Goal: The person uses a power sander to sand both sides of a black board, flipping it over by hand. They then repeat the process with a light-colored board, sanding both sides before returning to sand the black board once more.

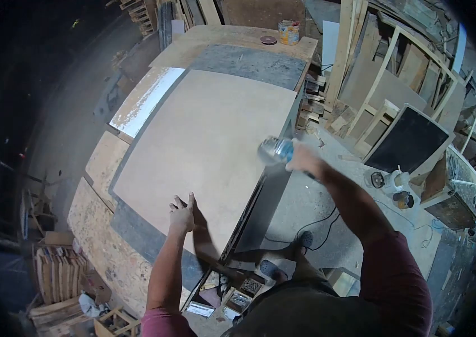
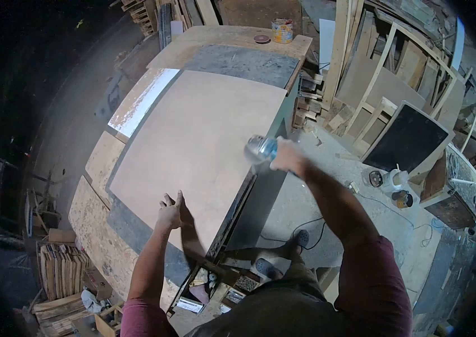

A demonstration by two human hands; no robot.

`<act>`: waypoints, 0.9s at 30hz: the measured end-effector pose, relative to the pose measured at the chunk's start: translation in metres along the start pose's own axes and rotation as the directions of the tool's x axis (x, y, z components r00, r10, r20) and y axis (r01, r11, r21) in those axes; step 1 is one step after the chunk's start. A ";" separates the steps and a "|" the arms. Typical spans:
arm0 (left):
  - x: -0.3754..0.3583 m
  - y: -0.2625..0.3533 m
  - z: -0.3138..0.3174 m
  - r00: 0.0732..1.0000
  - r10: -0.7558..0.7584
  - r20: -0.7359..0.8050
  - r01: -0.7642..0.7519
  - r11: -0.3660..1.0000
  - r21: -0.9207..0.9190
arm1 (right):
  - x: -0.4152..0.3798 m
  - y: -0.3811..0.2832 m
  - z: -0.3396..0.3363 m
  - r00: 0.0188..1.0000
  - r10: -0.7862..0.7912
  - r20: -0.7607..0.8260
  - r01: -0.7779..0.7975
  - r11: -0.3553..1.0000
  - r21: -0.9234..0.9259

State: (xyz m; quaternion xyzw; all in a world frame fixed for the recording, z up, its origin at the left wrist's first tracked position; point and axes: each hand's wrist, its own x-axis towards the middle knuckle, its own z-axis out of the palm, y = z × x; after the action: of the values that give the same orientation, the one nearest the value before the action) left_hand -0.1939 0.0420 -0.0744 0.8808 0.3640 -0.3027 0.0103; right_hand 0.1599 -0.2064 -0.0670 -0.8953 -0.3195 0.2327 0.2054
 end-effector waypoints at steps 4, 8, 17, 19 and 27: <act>0.007 -0.004 0.009 1.000 -0.005 -0.011 0.005 1.000 0.003 | 0.068 0.033 -0.011 0.980 0.043 -0.195 -0.047 0.999 -0.016; 0.008 -0.004 0.013 1.000 -0.002 -0.022 0.002 1.000 -0.002 | 0.064 0.037 -0.005 0.994 0.015 -0.106 -0.014 1.000 0.004; -0.001 -0.001 0.003 1.000 -0.009 -0.027 0.007 0.998 -0.070 | -0.079 -0.050 0.034 0.973 -0.115 0.199 0.151 0.973 -0.176; 0.003 -0.002 0.005 1.000 -0.016 -0.026 0.014 0.997 -0.070 | -0.066 -0.044 0.020 0.986 -0.095 0.140 0.120 0.974 -0.190; 0.003 0.001 0.004 1.000 -0.027 -0.006 0.026 0.996 -0.086 | 0.087 0.058 -0.029 0.995 -0.010 -0.104 0.008 1.000 -0.023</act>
State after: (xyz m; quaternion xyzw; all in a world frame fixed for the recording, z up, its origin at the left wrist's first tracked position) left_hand -0.1940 0.0422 -0.0795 0.8756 0.3885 -0.2838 0.0427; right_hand 0.2633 -0.1958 -0.0988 -0.9070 -0.3151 0.1812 0.2129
